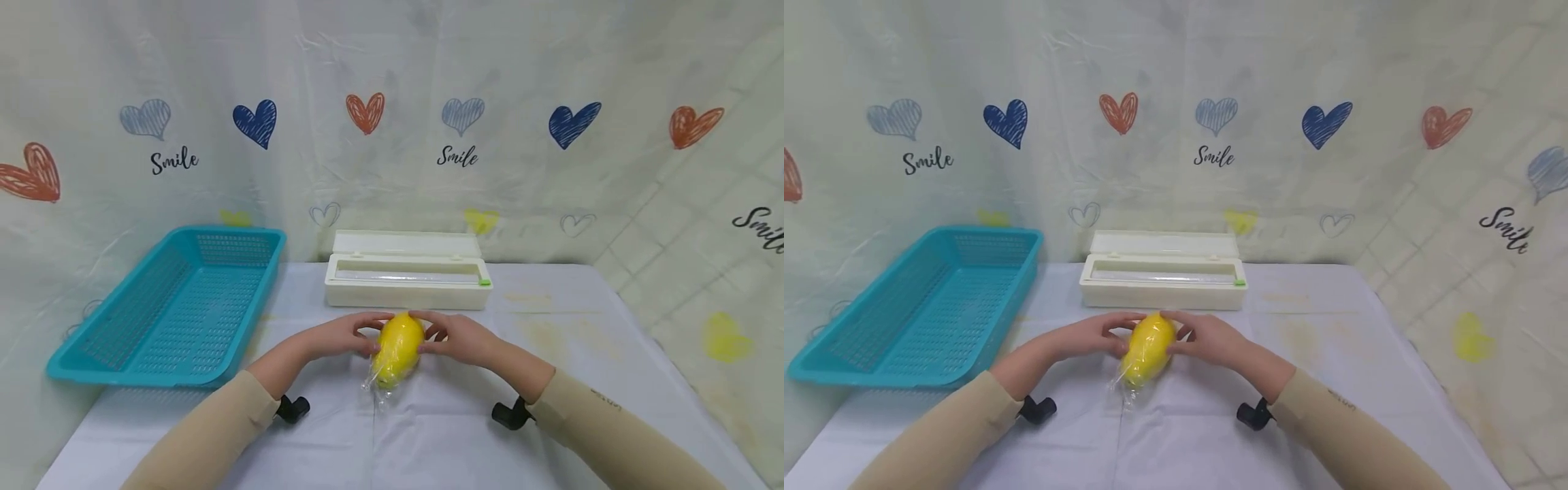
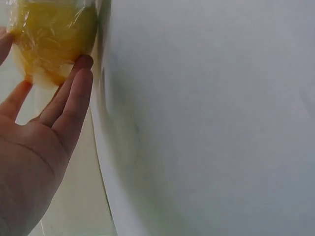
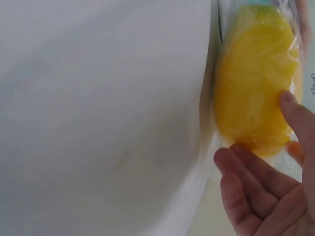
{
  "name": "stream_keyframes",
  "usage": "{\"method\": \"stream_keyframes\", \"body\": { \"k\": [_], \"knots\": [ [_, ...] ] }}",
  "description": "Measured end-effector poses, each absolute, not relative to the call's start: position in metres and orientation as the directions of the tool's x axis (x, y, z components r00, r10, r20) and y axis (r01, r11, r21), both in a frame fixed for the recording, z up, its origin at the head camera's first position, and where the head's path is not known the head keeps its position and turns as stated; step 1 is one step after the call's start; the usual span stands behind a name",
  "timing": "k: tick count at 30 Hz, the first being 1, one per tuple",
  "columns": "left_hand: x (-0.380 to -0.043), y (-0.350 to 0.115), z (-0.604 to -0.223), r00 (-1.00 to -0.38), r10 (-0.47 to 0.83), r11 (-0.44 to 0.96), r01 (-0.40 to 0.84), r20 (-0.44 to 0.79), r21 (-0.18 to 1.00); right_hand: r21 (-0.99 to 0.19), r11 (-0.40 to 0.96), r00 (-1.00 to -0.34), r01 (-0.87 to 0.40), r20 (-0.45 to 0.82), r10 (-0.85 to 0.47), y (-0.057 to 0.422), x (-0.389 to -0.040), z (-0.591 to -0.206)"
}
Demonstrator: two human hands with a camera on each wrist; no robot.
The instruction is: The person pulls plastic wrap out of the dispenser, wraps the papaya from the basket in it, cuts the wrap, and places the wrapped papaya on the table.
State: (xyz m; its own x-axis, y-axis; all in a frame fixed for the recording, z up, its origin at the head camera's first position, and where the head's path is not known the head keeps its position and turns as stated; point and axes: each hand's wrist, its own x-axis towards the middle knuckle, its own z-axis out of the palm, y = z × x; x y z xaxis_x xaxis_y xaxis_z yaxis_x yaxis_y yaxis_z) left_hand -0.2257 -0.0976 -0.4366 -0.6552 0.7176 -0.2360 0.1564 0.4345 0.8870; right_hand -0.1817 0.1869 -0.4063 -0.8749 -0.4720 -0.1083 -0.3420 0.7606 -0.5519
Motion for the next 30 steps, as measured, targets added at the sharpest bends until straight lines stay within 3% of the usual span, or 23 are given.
{"method": "stream_keyframes", "body": {
  "k": [11,24,30],
  "knots": [
    [-0.194,-0.086,-0.437,-0.802,0.53,0.431,-0.023,-0.274,0.902,-0.544,0.728,-0.819,-0.416,-0.124,-0.561,0.187,-0.198,-0.4],
    [-0.178,-0.084,-0.439,-0.85,0.477,0.491,0.05,-0.221,0.869,-0.525,0.728,-0.826,-0.44,-0.081,-0.558,0.189,-0.192,-0.403],
    [-0.164,-0.091,-0.435,-0.882,0.438,0.598,0.143,-0.172,0.788,-0.459,0.739,-0.82,-0.493,-0.037,-0.571,0.191,-0.179,-0.401]
  ]
}}
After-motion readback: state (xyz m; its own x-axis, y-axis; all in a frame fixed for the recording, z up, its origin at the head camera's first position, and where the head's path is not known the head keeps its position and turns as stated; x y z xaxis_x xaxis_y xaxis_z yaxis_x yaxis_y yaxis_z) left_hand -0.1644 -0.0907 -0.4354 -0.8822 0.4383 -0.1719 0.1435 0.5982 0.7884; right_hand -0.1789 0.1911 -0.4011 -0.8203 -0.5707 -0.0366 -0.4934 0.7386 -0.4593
